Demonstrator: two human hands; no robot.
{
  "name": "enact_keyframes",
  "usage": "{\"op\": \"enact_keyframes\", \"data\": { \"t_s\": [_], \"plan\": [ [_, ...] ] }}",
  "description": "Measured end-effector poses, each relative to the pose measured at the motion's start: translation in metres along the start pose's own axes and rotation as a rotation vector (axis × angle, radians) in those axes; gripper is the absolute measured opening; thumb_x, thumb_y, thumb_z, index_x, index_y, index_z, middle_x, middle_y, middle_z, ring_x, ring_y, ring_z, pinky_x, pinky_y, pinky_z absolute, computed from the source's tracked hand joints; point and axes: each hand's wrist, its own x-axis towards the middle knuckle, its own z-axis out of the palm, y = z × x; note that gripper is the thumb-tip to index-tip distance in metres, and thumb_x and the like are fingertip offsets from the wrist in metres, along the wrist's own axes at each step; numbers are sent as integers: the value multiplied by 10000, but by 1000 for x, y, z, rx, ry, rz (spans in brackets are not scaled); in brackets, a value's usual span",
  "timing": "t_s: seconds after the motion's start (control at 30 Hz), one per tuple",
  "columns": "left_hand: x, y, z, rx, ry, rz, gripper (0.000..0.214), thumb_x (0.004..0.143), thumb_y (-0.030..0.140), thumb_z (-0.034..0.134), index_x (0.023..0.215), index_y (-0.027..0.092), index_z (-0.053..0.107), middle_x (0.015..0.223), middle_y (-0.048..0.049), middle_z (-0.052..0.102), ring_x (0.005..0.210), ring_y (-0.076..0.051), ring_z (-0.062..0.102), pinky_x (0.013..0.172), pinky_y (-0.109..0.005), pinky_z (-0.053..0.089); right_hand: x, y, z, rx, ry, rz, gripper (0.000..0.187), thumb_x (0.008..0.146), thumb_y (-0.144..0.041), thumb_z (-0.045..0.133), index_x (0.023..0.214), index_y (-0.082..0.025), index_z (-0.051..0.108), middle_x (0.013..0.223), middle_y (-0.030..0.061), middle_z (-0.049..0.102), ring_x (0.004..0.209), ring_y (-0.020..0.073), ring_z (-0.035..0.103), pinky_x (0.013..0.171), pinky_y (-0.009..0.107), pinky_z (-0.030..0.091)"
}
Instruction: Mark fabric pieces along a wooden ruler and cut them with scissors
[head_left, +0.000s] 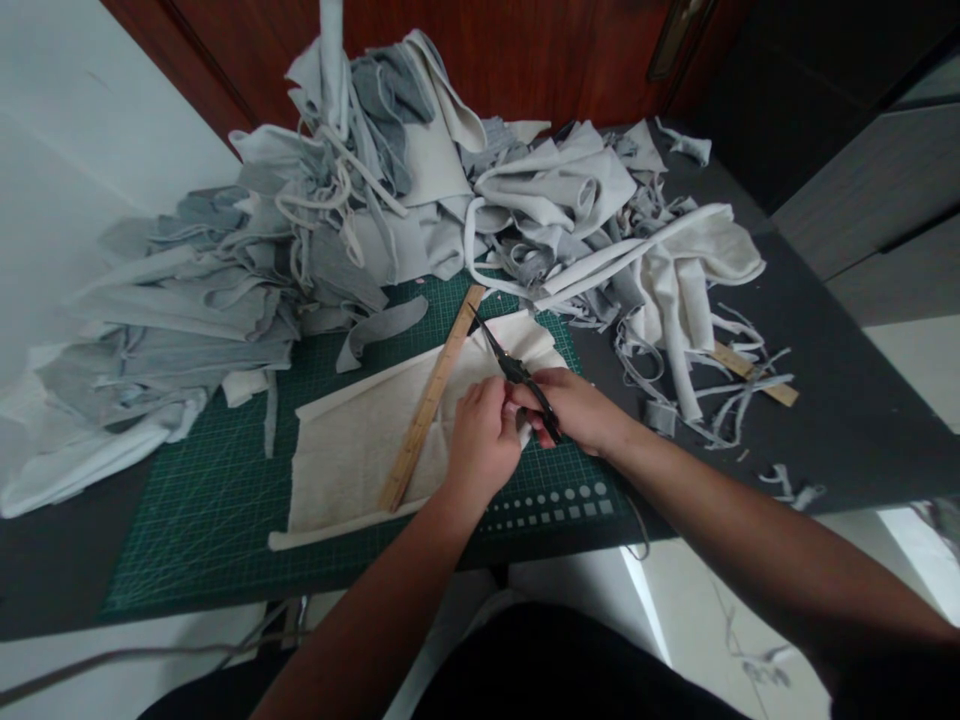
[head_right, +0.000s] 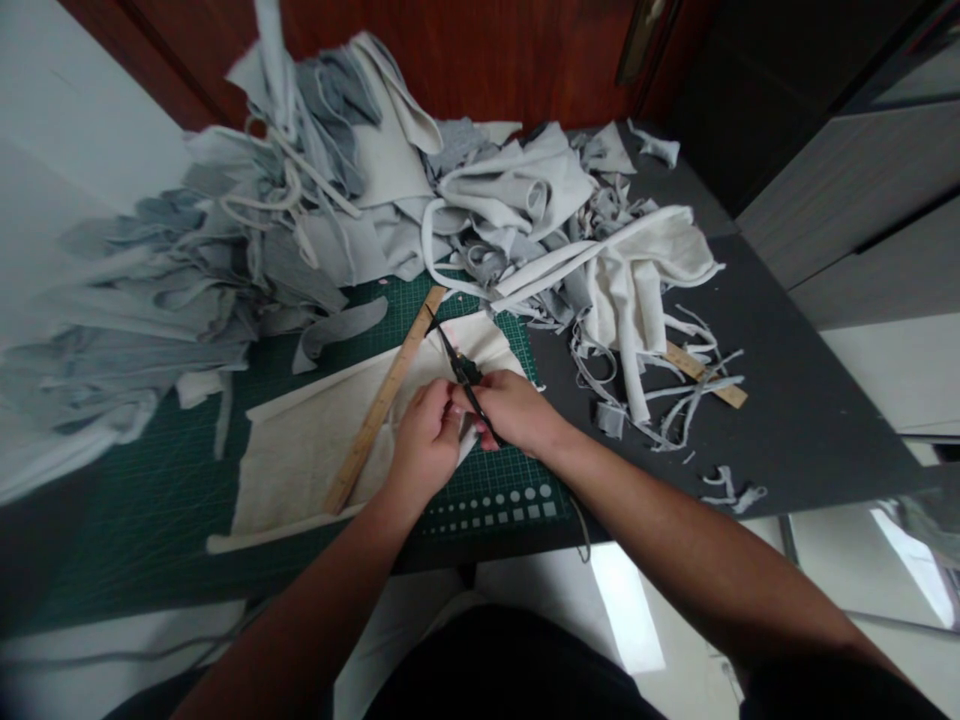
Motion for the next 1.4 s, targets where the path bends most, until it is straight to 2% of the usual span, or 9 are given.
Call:
{"op": "enact_keyframes", "data": {
  "t_s": [0.23,0.37,0.47,0.57,0.63,0.73,0.97,1.13,1.4],
  "plan": [
    [1,1,1,9,4,-2,158,888,82,492,879,238,516,972,-77,683,972,-268,626,847,-407,495,-3,-5,3,-1,26,26,322,751,-385,797,678,-200,544,475,-54,543,345,93,515,318,179,366],
    [1,-1,1,42,38,-10,163,878,91,489,816,240,513,972,-78,693,991,-268,630,880,-420,510,-3,-3,0,6,15,25,341,754,-396,815,700,-206,538,482,-55,555,362,93,524,333,180,401],
    [1,0,0,121,64,15,160,883,96,495,904,214,602,1332,-120,684,1282,-308,580,1090,-501,448,-2,0,-2,12,17,10,334,744,-393,822,706,-203,549,492,-59,560,366,94,529,339,185,412],
    [-2,2,0,194,-16,29,322,923,114,464,1188,165,641,1617,-145,493,1532,-312,394,1248,-565,288,-1,0,-2,12,11,6,306,739,-380,806,697,-195,566,497,-54,564,361,96,532,326,185,380],
    [-4,4,-2,231,-100,23,406,947,127,438,1311,149,617,1636,-142,471,1562,-289,362,1275,-558,251,-2,-2,-2,22,17,7,293,741,-384,783,682,-188,574,495,-50,560,350,93,521,318,189,356],
    [-9,8,-4,259,-163,27,455,956,128,419,1369,161,607,1635,-106,478,1568,-248,359,1291,-519,240,-1,-6,-2,31,26,-5,298,740,-401,765,659,-182,580,492,-52,544,341,85,503,314,190,329],
    [-11,11,-4,286,-121,-9,423,955,133,414,1329,191,604,1617,-77,509,1561,-220,372,1291,-516,239,-1,-5,-3,6,30,-15,342,749,-449,780,681,-189,568,509,-54,546,357,88,513,333,193,326],
    [-4,3,-11,308,-22,-121,202,947,192,491,1096,222,626,1616,-78,510,1543,-249,396,1273,-505,273,-33,8,-9,-106,38,9,372,773,-476,796,787,-204,542,582,-60,586,419,104,568,415,211,415],
    [8,-6,-31,324,53,-194,408,930,226,538,1336,226,578,1578,-99,533,1479,-299,459,1202,-502,376,-99,38,-27,-204,-44,-31,336,847,-469,747,863,-227,515,677,-72,533,529,108,551,473,230,409]
  ]
}}
